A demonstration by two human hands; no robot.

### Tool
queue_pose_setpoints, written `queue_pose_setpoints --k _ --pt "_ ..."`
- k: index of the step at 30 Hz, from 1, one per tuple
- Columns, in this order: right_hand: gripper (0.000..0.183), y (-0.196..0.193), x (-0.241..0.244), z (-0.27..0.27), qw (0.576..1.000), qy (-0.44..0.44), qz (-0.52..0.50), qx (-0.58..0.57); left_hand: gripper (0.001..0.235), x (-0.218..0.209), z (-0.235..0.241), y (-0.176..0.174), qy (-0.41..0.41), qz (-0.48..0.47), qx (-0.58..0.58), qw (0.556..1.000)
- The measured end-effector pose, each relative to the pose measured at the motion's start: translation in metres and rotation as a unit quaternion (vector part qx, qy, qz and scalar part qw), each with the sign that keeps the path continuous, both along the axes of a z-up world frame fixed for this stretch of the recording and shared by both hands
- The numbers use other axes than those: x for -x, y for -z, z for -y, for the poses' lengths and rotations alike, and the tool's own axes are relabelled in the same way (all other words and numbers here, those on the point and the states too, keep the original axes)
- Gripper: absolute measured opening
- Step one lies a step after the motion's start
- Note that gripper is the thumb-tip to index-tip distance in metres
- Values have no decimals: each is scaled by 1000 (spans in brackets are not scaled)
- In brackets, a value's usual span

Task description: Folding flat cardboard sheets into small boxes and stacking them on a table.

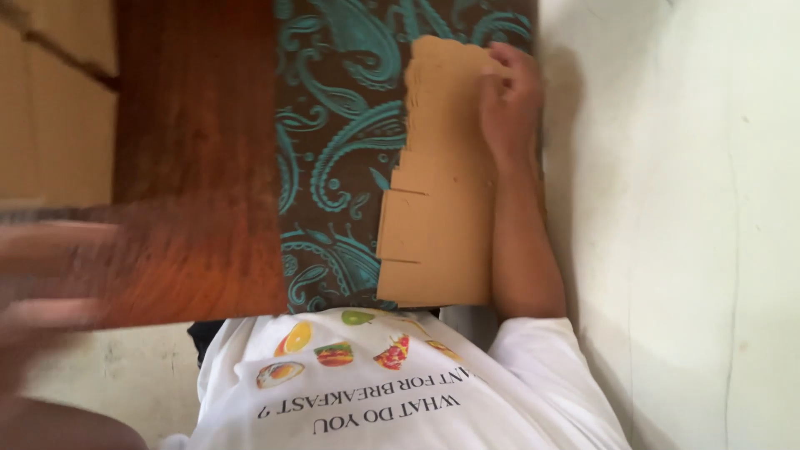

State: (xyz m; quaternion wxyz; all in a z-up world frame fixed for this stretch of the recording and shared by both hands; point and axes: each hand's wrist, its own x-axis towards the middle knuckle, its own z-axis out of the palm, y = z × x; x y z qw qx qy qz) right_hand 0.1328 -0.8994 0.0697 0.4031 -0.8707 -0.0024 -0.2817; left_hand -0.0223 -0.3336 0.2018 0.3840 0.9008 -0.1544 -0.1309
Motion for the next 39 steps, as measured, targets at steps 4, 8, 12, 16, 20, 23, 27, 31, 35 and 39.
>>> queue_pose_setpoints --k 4,8,12,16,20,23,27,31,35,39 --pt "29 11 -4 3 979 -97 -25 179 56 -15 128 2 135 -16 -37 990" --pt "21 -1 1 -5 968 -165 -8 189 48 -64 178 38 203 -113 3 973" --pt "48 -13 11 -15 951 -84 -125 269 39 -113 206 81 220 -60 -5 974" --pt "49 -7 12 -19 943 -58 -132 301 18 -135 220 135 149 64 37 986" --pt "46 -4 11 -20 949 -37 -120 290 18 -129 220 145 117 118 56 984" --pt "37 -4 7 -12 948 -48 -23 315 20 -131 213 146 127 126 128 976" --pt "33 -8 13 -15 930 -30 -11 366 18 -131 214 144 90 82 156 980" --pt "24 -22 18 -20 928 -15 27 372 21 -131 214 146 110 95 153 977" --pt "25 -42 23 -10 932 -78 65 347 22 -129 213 138 110 85 140 980" --pt "21 -85 41 -2 932 -109 55 343 21 -131 213 147 104 89 142 980"
